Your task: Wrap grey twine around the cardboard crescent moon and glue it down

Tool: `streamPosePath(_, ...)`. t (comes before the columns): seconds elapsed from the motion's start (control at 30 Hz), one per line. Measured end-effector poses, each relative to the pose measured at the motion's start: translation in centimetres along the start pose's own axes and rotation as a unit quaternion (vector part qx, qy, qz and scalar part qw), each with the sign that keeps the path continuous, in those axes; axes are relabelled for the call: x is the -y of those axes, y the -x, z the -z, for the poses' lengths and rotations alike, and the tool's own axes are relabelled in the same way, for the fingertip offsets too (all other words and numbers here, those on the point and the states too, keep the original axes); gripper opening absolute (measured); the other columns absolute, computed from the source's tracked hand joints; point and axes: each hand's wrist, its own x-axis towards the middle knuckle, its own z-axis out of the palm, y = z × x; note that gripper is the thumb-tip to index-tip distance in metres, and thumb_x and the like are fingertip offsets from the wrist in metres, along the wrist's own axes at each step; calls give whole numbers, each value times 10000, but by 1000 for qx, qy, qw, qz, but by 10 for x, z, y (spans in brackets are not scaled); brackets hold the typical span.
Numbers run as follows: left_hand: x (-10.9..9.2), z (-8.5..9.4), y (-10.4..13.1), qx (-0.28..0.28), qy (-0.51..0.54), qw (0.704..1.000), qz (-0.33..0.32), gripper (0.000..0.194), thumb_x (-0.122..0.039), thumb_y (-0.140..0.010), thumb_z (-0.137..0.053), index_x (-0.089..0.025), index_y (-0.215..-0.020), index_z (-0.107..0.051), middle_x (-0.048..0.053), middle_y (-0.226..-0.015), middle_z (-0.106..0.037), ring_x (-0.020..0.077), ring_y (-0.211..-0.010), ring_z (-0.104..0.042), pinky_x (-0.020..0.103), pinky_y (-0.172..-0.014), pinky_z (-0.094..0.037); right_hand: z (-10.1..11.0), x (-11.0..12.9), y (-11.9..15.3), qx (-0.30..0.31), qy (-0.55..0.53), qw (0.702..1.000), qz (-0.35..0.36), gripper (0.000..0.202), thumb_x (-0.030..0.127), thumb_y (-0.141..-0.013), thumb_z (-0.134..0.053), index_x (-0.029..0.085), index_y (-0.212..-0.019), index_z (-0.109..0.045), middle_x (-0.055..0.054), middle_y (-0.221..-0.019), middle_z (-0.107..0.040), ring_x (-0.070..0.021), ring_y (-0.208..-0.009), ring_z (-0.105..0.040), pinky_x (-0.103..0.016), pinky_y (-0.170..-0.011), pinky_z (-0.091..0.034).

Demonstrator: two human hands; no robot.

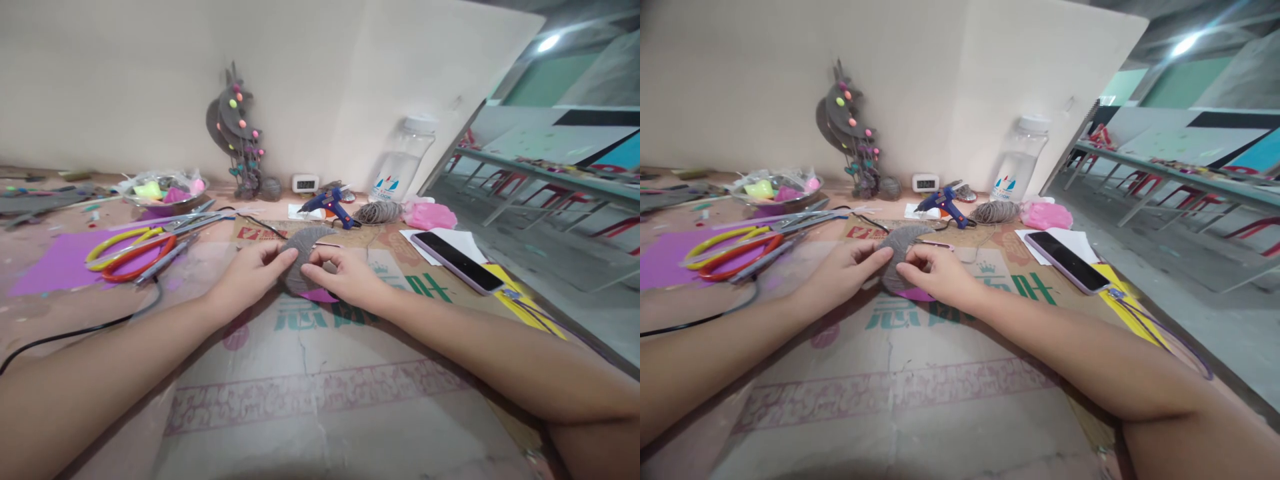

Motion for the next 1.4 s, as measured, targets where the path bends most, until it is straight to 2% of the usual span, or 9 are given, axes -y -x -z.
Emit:
streamPosePath(0.13, 1, 0, -1, -13, 62, 998, 11, 385, -460, -848, -389, -163, -705, -590, 7, -660, -587, 149, -644, -520, 248, -580, -405, 1, -2, -1, -4, -29, 999, -13, 200, 313, -801, -514, 171, -661, -500, 19, -664, -492, -106, -657, -459, -233, -643, -373)
streamPosePath(0.33, 0, 0, -1, -4, 12, 999, 29, 221, -392, -742, -589, -172, -725, -580, -19, -673, -578, 118, -607, -508, 221, -560, -389, 2, -5, -4, 8, -37, 999, -28, 182, 311, -794, -523, 165, -686, -537, 18, -664, -504, -105, -642, -452, -233, -633, -370)
streamPosePath(0.6, -2, 0, -3, -29, 93, 995, 34, 361, -391, -856, -383, -174, -610, -534, -11, -600, -544, 132, -590, -487, 243, -570, -394, 2, -3, -3, 9, -31, 999, -23, 182, 295, -796, -509, 170, -663, -513, 17, -666, -509, -107, -649, -468, -235, -635, -384)
streamPosePath(0.77, 0, 0, -3, -5, 21, 999, 24, 234, -398, -745, -584, -171, -797, -596, -3, -715, -602, 138, -651, -531, 241, -600, -402, 1, -4, -3, 10, -20, 1000, -18, 175, 285, -798, -503, 170, -667, -520, 14, -669, -518, -110, -659, -470, -232, -628, -385)
streamPosePath(0.87, 0, 1, -2, 0, -3, 1000, 14, 228, -383, -778, -539, -168, -727, -596, -9, -668, -588, 132, -627, -518, 236, -582, -392, 0, -7, -4, 10, -21, 1000, -14, 179, 292, -799, -503, 171, -668, -521, 14, -668, -512, -111, -660, -470, -230, -624, -384)
streamPosePath(1.03, -1, 1, -2, 5, 69, 998, 8, 340, -380, -854, -418, -162, -648, -576, -2, -621, -574, 126, -600, -511, 237, -569, -407, 0, -9, -5, 5, -40, 999, -23, 182, 306, -798, -502, 171, -677, -514, 12, -678, -509, -110, -655, -469, -237, -641, -389)
streamPosePath(1.13, 1, 0, -4, -16, 105, 994, 16, 303, -396, -857, -420, -157, -798, -598, 19, -723, -617, 138, -662, -553, 250, -609, -440, -1, -9, -5, -2, -39, 999, -17, 188, 309, -795, -498, 170, -669, -508, 12, -681, -505, -108, -648, -462, -235, -634, -384)
streamPosePath(1.27, 5, 0, -3, -96, 27, 995, -25, 234, -335, -765, -592, -174, -935, -580, 22, -863, -624, 143, -762, -576, 270, -699, -457, -1, -12, -5, -25, -30, 999, -30, 199, 327, -794, -489, 167, -678, -514, 18, -643, -492, -104, -611, -442, -234, -611, -379)
streamPosePath(1.4, 4, 1, 0, -97, -74, 991, -61, 144, -289, -774, -585, -199, -869, -646, 26, -909, -628, 155, -839, -577, 293, -770, -452, -1, -10, -4, -46, -8, 998, -32, 178, 313, -791, -486, 169, -689, -507, 19, -638, -485, -104, -607, -438, -228, -596, -369)
